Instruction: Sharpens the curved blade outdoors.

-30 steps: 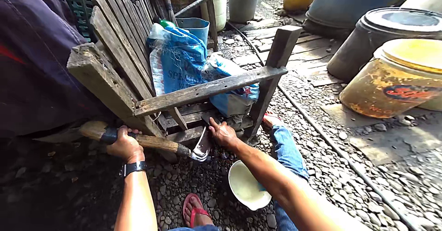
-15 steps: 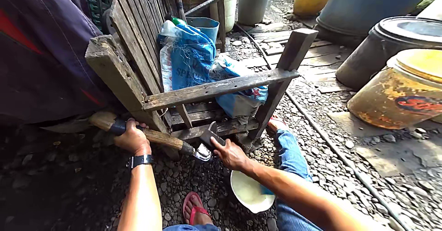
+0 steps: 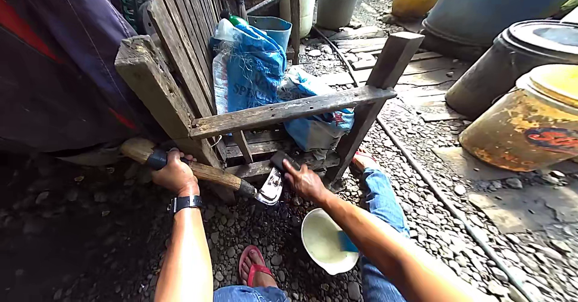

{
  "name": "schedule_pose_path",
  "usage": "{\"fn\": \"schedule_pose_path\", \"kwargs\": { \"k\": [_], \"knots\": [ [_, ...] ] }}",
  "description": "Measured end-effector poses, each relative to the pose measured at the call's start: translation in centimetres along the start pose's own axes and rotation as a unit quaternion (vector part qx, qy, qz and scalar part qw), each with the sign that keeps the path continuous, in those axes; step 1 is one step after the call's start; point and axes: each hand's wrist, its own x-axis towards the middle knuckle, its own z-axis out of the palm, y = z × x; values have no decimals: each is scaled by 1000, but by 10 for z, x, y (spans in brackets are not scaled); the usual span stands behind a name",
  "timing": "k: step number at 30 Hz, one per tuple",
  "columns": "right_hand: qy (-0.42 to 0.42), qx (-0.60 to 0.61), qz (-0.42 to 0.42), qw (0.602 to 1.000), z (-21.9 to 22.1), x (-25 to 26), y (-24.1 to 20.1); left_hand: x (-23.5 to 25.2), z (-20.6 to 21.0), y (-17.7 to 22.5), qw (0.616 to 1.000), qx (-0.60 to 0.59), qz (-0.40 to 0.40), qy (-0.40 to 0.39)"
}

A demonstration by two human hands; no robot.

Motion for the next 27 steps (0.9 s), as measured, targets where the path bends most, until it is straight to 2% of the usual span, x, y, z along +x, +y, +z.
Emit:
{"fn": "schedule_pose_path", "kwargs": {
  "k": [2, 3, 5, 7, 8, 9, 11, 13, 14, 16, 18, 19, 21, 24, 25, 27],
  "knots": [
    [-14, 18, 78, 997, -20, 18, -14, 2, 1, 1, 1000, -6, 1, -1],
    [-12, 17, 85, 996, -19, 18, -16, 2, 1, 1, 1000, -5, -3, -2],
    [6, 3, 25, 1000, -1, 0, -11, 2, 3, 2, 1000, 1, -6, -2],
    [-25, -18, -59, 998, 16, -22, -5, 2, 4, 4, 1000, 9, -5, 1],
    [-32, -22, -75, 996, 20, -26, -2, 2, 2, 3, 1000, 12, -5, 3],
    [-21, -19, -69, 997, 19, -22, -1, 2, 1, 2, 1000, 16, -4, 3],
    [7, -1, 5, 1000, 2, -1, -7, 1, 1, 1, 1000, 14, -3, 0],
    [-12, 13, 80, 997, -18, 14, -23, 2, 1, 0, 1000, 4, 1, -1],
    [-14, 12, 86, 996, -17, 13, -27, 2, 0, 0, 1000, 3, 1, -1],
    [-7, 3, 19, 1000, 2, -4, -22, 1, 2, 2, 1000, 4, -3, 2],
    [-37, -18, -68, 997, 20, -26, -15, 1, 2, 4, 1000, 8, -5, 4],
    [-41, -25, -83, 995, 23, -29, -12, 1, 1, 5, 1000, 8, -3, 4],
    [-10, -17, -46, 999, 15, -16, -9, 0, 0, 2, 1000, 6, -1, 2],
    [-10, 2, 76, 997, -16, 14, -23, 2, 1, 1, 1000, -5, 3, 1],
    [-12, 5, 85, 996, -17, 14, -27, 2, 1, 1, 1000, -6, 3, 1],
    [-7, -1, 24, 1000, 1, -3, -23, 2, 2, 1, 1000, -6, -3, 1]
  ]
}}
